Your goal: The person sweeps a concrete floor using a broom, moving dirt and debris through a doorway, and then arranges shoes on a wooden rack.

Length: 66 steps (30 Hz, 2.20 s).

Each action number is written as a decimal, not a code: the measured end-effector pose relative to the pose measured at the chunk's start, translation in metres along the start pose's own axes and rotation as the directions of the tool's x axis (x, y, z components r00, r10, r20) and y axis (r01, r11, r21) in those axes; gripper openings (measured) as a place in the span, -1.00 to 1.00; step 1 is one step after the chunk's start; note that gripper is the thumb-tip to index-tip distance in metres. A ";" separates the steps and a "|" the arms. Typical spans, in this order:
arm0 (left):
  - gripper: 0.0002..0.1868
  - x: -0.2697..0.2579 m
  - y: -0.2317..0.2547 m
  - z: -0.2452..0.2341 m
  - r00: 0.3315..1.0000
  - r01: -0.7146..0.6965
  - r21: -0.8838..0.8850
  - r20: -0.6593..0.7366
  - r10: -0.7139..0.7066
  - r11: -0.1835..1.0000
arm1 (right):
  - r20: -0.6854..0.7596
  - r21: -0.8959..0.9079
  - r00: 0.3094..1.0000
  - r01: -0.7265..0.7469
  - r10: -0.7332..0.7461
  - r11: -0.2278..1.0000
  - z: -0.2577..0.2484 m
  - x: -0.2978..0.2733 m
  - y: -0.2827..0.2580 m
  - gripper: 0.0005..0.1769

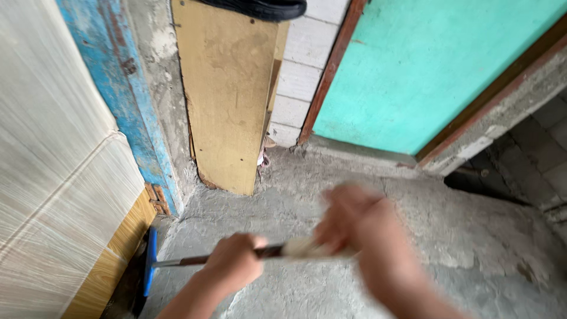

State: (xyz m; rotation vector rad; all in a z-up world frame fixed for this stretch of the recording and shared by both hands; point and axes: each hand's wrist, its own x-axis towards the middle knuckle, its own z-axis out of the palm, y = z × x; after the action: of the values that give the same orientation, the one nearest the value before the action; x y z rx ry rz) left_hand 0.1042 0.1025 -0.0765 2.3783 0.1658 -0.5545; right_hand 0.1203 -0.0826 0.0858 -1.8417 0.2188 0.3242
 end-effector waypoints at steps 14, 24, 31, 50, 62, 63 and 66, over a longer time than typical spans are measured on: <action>-0.84 0.003 0.067 0.002 0.978 -0.158 0.020 -0.137 0.159 0.987 | 0.058 0.176 0.921 0.369 -0.384 0.912 -0.054 -0.042 -0.053 -0.60; -0.79 0.021 0.015 0.086 0.992 -0.045 0.104 0.125 0.032 0.993 | 0.061 -0.235 0.998 -0.021 0.036 0.972 -0.006 -0.047 0.033 -0.44; -0.81 0.056 0.130 0.109 0.922 -0.379 -0.144 -0.140 0.360 0.914 | 0.023 -0.683 0.962 0.215 -0.273 0.698 -0.068 -0.053 0.013 -0.50; -0.83 0.001 0.159 0.197 0.957 -0.190 0.226 0.261 0.128 0.955 | 0.019 -0.276 0.988 -0.145 0.156 0.950 -0.182 -0.077 0.091 -0.54; -0.82 -0.019 0.398 0.253 0.830 -0.540 0.021 -0.153 0.537 0.841 | -0.238 0.062 0.889 0.415 -0.390 0.908 -0.414 -0.126 0.048 -0.72; -0.82 -0.025 0.400 0.255 0.829 -0.538 0.029 -0.162 0.535 0.842 | -0.233 0.067 0.887 0.424 -0.399 0.903 -0.429 -0.129 0.054 -0.72; -0.81 -0.032 0.371 0.273 0.954 -0.298 -0.040 0.026 0.299 0.954 | 0.004 -0.100 0.726 0.684 -0.687 0.722 -0.446 -0.123 0.097 -0.61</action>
State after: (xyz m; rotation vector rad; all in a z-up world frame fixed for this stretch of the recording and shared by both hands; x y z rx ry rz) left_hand 0.0775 -0.3563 -0.0270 2.3006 -0.1957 -0.4392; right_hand 0.0226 -0.5393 0.1587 -1.8833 -0.4756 -0.2295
